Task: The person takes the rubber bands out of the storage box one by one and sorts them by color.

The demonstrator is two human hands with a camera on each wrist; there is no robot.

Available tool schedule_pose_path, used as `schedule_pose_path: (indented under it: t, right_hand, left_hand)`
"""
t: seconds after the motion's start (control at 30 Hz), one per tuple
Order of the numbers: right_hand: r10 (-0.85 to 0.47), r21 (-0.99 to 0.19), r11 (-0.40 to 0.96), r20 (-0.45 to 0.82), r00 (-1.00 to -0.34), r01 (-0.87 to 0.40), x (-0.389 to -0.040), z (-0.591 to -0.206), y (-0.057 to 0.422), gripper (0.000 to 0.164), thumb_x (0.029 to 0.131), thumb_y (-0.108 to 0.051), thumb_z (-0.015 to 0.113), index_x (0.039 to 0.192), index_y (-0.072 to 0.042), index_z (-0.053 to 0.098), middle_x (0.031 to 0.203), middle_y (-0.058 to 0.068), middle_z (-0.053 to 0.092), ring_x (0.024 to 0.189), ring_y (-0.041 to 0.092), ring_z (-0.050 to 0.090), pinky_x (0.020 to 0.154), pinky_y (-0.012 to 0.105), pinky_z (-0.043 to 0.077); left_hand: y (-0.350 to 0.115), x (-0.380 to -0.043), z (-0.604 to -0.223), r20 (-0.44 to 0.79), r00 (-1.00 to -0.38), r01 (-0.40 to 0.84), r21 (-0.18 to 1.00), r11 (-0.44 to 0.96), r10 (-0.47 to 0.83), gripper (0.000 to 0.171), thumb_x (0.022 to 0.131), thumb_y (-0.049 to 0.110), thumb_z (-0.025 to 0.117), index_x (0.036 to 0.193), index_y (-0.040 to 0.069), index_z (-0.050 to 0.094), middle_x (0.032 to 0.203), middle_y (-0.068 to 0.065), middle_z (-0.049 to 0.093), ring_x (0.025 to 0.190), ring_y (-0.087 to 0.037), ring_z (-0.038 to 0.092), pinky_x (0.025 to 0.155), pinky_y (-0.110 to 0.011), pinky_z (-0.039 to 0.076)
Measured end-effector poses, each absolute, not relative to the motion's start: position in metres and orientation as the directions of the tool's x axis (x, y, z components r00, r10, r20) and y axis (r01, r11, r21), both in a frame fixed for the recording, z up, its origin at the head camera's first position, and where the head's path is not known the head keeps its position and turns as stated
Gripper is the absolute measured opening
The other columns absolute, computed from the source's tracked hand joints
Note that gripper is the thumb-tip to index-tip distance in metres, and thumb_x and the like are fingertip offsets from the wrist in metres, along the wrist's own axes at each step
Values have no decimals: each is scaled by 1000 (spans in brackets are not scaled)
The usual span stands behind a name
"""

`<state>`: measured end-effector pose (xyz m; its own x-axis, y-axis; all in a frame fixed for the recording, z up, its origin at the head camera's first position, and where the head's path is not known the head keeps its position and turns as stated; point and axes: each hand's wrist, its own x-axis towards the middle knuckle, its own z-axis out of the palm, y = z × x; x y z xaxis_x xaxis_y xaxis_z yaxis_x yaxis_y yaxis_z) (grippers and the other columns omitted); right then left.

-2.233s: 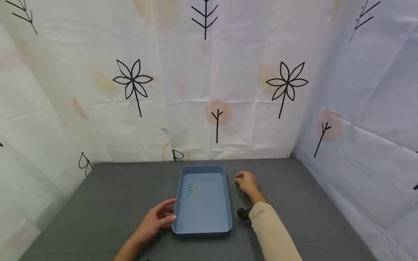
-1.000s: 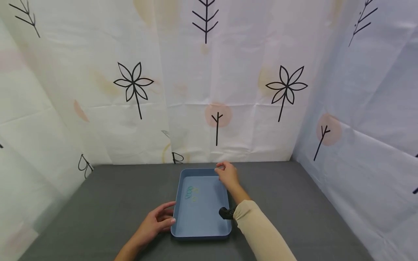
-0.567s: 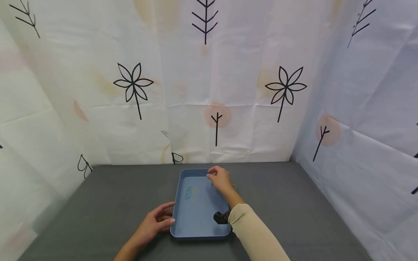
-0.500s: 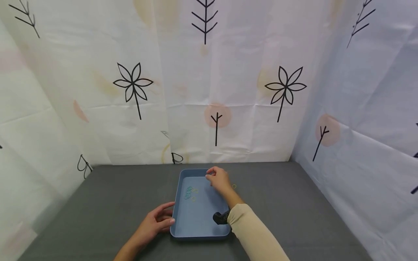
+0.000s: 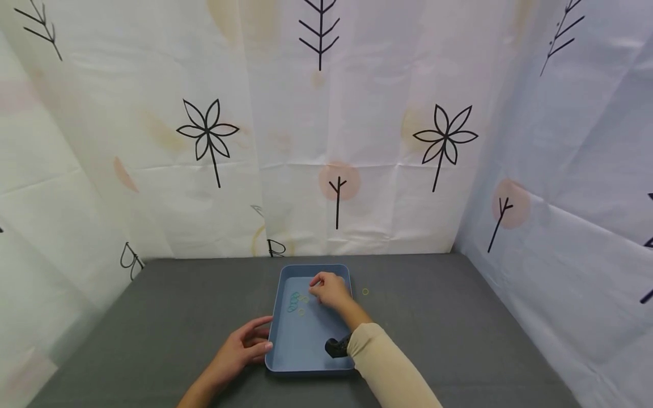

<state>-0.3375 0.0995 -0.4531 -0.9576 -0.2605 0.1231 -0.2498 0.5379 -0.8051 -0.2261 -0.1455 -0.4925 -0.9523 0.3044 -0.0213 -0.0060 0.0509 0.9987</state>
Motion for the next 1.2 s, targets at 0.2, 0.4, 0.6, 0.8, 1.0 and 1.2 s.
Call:
schedule_pose_path:
  t: [0.2,0.4,0.6,0.8,1.0,1.2]
  right_hand:
    - [-287,-802,535,124,-950,-266,-337,-458,95,7,87,-2,67,94,1,68,60,-1,54,46,11,50,47,26,43]
    - [-340,-790,535,122,-932,-299,-334,-460,93,4,86,-6,70,89,-3,69,59,-1,54,46,13,52,46,28,43]
    - [-388,-765,539,145,-910,-352,-333,-467,88,4,85,-5,71,86,-3,69,57,-3,53,45,11,51,46,27,42]
    - [-390,-754,564,118,-913,-338,-333,-470,85,5,83,-1,72,86,0,69,56,-5,50,45,7,48,45,24,40]
    - [-395,-688,627,125,-910,-366,-332,-472,83,7,80,-4,76,82,-5,69,56,-7,48,49,6,45,47,22,36]
    - [-386,-656,661,119,-915,-364,-329,-471,82,7,80,-8,77,82,-6,70,58,-7,48,52,8,44,49,23,36]
  left_hand:
    - [-146,-227,-492,-21,-951,-5,999,52,307,63,90,14,71,144,1,42,121,-22,58,101,-27,63,77,-44,56]
    - [-146,-227,-492,-19,-949,-8,999,37,313,62,91,14,70,144,1,41,121,-23,58,101,-28,63,76,-44,56]
    - [-146,-227,-493,-14,-949,-3,999,38,315,62,91,13,70,144,0,41,120,-23,58,101,-29,63,76,-44,56]
    - [-146,-227,-492,-18,-950,-8,999,35,311,63,91,14,70,145,0,41,121,-23,58,101,-28,63,76,-44,56]
    - [-146,-227,-492,-10,-949,-3,1000,22,315,62,91,12,70,145,0,40,122,-24,57,102,-28,63,77,-43,56]
    - [-146,-227,-493,-10,-949,-2,1000,24,315,62,91,12,70,145,0,41,122,-24,57,102,-29,63,77,-44,56]
